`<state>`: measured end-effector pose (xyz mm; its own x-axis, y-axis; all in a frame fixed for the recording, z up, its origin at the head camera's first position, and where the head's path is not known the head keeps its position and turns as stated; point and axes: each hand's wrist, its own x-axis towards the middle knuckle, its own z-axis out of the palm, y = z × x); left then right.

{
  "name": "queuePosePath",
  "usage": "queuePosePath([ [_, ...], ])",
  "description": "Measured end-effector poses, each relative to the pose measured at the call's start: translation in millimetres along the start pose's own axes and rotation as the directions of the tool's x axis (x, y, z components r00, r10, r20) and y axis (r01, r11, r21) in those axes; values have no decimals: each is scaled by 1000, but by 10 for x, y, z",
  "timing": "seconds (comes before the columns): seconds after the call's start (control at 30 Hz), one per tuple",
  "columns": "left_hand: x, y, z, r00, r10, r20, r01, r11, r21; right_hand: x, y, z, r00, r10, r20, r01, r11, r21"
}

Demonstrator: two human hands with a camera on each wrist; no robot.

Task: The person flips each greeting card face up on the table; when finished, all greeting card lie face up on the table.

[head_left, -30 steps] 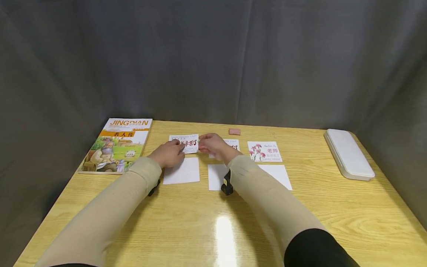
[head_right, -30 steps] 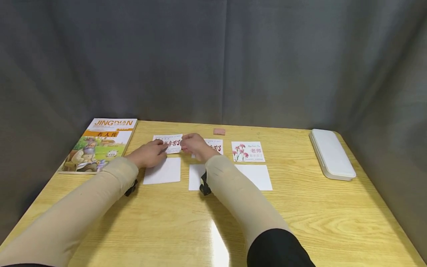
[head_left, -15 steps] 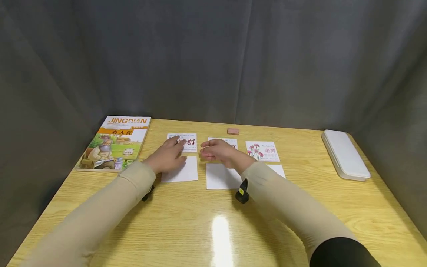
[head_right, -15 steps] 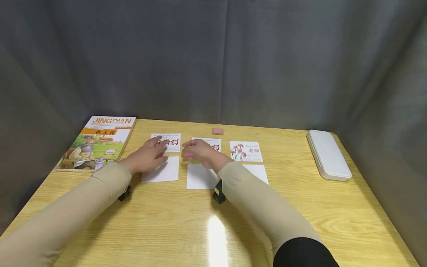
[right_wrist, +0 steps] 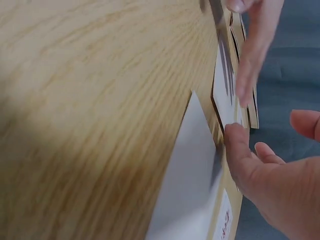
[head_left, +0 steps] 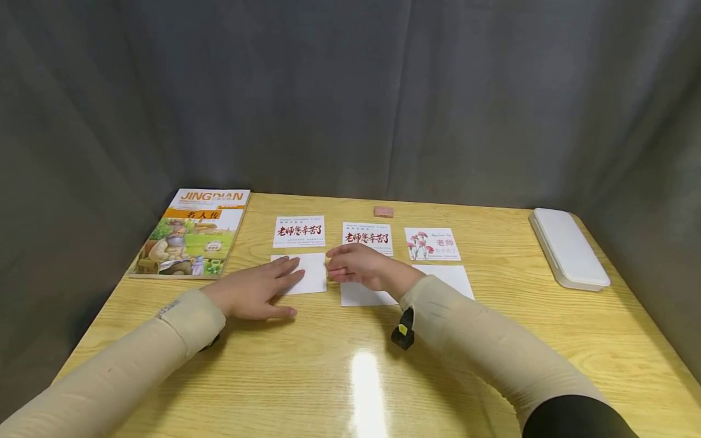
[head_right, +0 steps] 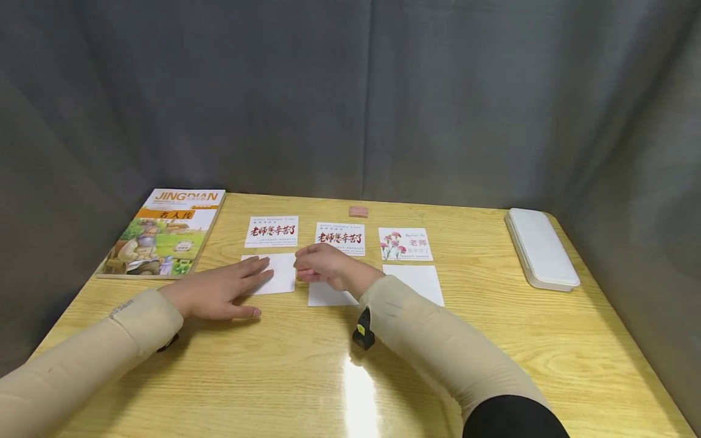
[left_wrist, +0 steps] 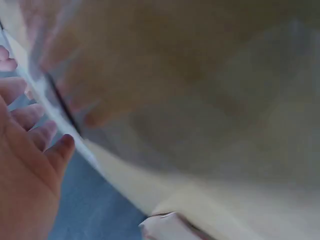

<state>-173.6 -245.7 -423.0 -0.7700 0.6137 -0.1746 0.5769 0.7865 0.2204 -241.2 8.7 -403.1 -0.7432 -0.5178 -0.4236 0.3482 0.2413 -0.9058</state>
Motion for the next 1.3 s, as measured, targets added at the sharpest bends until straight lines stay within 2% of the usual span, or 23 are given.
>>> queuePosePath([
  [0.1,-43,1,58,1000,-5,24,5,1000,-11,23,37,27,999,21,-32,-22,1000,-11],
  [0.23,-71,32,77,1000,1,16,-1,1000,-24,51,60,60,997,39,-74,-41,999,-24],
  [0.3,-95,36,79,1000,5,25,-5,1000,-24,58,57,80,995,45,-84,-45,999,2],
  [0.47,-112,38,75,997,19,73,-19,1000,-3,96,58,110,996,28,-88,-19,994,103],
  [0.63,-107,40,80,997,20,78,-21,1000,15,166,114,169,996,-3,-87,9,997,79],
  [0.8,-109,-13,95,999,35,23,-35,999,7,169,169,221,995,-48,-87,48,999,-1],
  [0.87,-116,-59,67,998,-9,-55,7,999,-34,150,174,212,993,-72,-94,72,997,-1],
  [0.9,-119,-84,39,993,-48,-107,40,997,-72,142,171,201,991,-89,-99,90,996,6],
  [0.93,-121,-113,7,982,-102,-161,82,989,-124,134,163,186,989,-107,-106,109,994,16],
  [0.97,-123,-143,-26,963,-167,-210,127,974,-188,127,152,171,985,-128,-112,132,991,27],
  [1.03,-119,-181,-96,918,-286,-274,184,921,-344,128,134,138,978,-169,-124,175,984,41],
  [1.07,-116,-194,-120,900,-329,-285,195,890,-412,127,123,124,974,-186,-129,192,981,40],
  [1.1,-110,-196,-141,889,-360,-285,199,861,-468,129,115,114,971,-197,-134,204,978,38],
  [1.17,-89,-180,-175,882,-396,-257,207,813,-545,118,98,100,967,-210,-144,217,976,35],
  [1.2,-76,-160,-189,884,-397,-248,201,801,-564,115,96,95,966,-212,-149,219,975,34],
  [1.3,-33,-99,-205,885,-390,-254,188,798,-572,102,90,87,962,-215,-169,222,975,25],
])
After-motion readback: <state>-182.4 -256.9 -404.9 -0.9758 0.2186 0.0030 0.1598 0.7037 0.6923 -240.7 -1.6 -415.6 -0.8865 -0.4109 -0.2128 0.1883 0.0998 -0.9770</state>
